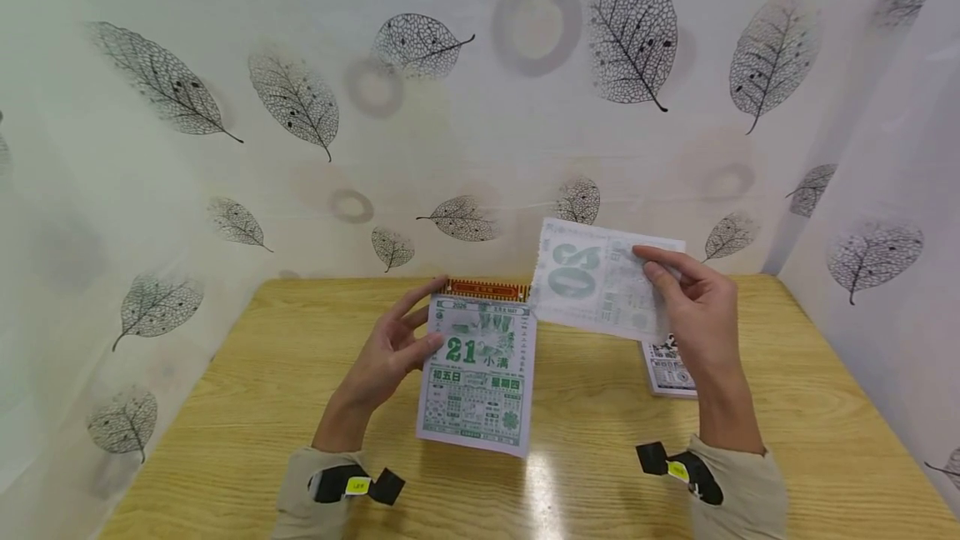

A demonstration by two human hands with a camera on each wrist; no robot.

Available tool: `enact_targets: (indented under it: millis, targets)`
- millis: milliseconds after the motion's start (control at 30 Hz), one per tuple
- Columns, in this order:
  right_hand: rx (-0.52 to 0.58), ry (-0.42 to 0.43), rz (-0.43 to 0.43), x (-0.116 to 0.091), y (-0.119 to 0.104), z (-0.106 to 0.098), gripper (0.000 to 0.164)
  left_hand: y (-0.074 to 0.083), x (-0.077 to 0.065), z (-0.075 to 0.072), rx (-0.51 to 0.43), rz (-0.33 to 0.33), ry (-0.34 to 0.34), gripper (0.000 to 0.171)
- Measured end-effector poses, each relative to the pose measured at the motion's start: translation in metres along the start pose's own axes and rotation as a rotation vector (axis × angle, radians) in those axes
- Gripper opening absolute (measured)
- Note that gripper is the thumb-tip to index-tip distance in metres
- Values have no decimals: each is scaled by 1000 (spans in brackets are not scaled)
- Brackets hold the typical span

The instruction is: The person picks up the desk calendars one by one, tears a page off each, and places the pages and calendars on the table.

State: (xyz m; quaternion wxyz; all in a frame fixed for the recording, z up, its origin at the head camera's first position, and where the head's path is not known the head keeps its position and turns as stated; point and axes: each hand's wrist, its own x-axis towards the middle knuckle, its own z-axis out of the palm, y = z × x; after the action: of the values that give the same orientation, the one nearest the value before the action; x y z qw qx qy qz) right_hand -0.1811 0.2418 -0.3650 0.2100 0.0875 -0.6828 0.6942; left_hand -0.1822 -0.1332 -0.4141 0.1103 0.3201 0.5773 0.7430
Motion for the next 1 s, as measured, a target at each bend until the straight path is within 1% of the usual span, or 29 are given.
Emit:
enact_targets:
  millis: [133,233,300,433,533,600,633,767,833,900,1000]
  targets:
    - [-6,5,-18,0,0,-4,25,-1,2,2,0,-10,3,68]
    - [-15,25,-23,1,-1,-6,26,-2,3,2,4,-2,-9,68]
    - [-13,38,-18,0,0,-7,25,-3,3,2,11,7,-15,67]
    - [18,30,-4,1,2,-8,25,-2,1,0,9,27,-14,67]
    - [12,26,2,2,3,-8,25,-3,1,-1,4,33,-21,67]
    - [-18,61,2,2,3,-9,24,-2,1,-1,-1,22,-22,67]
    - [-11,79,5,3,3,-10,24,-2,1,-1,0,20,-22,68]
    - [59,130,7,4,3,-16,23,0,-2,-3,-3,7,11,69]
    - [128,117,10,4,4,-18,25,1,-3,-6,-4,1,33,69]
    - [151,102,6,4,4,-19,27,2,-4,-8,-8,-8,54,70]
    - [151,89,5,4,5,-18,29,3,-5,-10,-15,-15,73,70]
